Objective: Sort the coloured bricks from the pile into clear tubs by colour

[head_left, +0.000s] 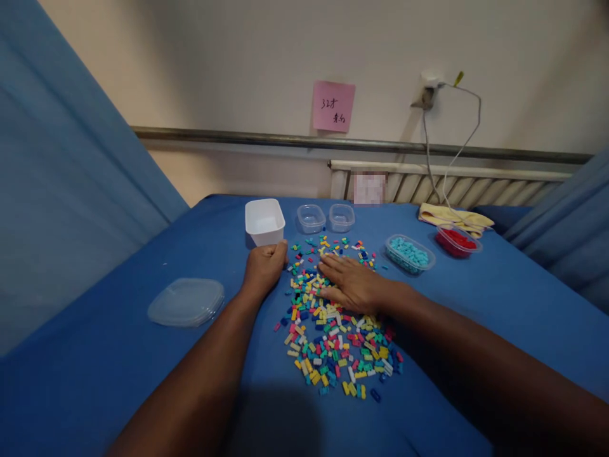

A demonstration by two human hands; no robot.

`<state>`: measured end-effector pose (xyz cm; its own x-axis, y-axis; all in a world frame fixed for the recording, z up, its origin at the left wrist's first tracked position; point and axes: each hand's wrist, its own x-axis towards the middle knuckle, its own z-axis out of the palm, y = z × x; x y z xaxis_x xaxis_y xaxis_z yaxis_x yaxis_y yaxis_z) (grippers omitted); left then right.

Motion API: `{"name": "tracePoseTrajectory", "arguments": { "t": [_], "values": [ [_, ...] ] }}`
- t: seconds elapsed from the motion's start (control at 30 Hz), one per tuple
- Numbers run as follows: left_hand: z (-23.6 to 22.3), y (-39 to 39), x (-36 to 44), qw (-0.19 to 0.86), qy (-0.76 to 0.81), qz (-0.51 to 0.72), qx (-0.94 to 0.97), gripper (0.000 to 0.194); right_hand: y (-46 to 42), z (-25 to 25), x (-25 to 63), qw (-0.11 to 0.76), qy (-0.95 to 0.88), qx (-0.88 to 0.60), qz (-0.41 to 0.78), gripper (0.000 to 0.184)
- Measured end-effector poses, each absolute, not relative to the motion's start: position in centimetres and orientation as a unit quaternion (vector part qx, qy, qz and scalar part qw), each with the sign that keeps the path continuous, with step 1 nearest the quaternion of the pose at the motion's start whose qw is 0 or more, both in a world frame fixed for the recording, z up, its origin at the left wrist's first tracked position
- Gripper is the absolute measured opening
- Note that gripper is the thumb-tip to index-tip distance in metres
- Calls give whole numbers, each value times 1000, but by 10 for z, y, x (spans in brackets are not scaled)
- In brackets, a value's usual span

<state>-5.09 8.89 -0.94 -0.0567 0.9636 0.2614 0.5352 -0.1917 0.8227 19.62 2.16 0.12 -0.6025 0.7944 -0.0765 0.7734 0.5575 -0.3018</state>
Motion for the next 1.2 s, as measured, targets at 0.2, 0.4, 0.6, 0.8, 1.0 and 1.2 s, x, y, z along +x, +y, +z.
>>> {"name": "tracePoseTrajectory", "arguments": {
  "t": [0.2,0.4,0.6,0.8,1.0,1.2],
  "values": [
    [-18,92,-53,239,573,430,655,56,-6,1,226,34,-861,-482,159,97],
    [-18,89,-52,218,576,424,664,57,-54,2,222,69,-874,-444,188,91],
    [-15,86,-51,203,571,437,665,56,-66,6,172,89,-909,-348,210,91],
    [-16,88,-53,222,565,451,654,55,-21,8,137,89,-913,-353,187,98],
    [-18,90,-55,227,561,456,653,55,19,-1,140,75,-902,-400,145,99],
    [-17,89,-55,235,576,458,635,56,29,-13,185,60,-868,-477,122,99]
  ]
}}
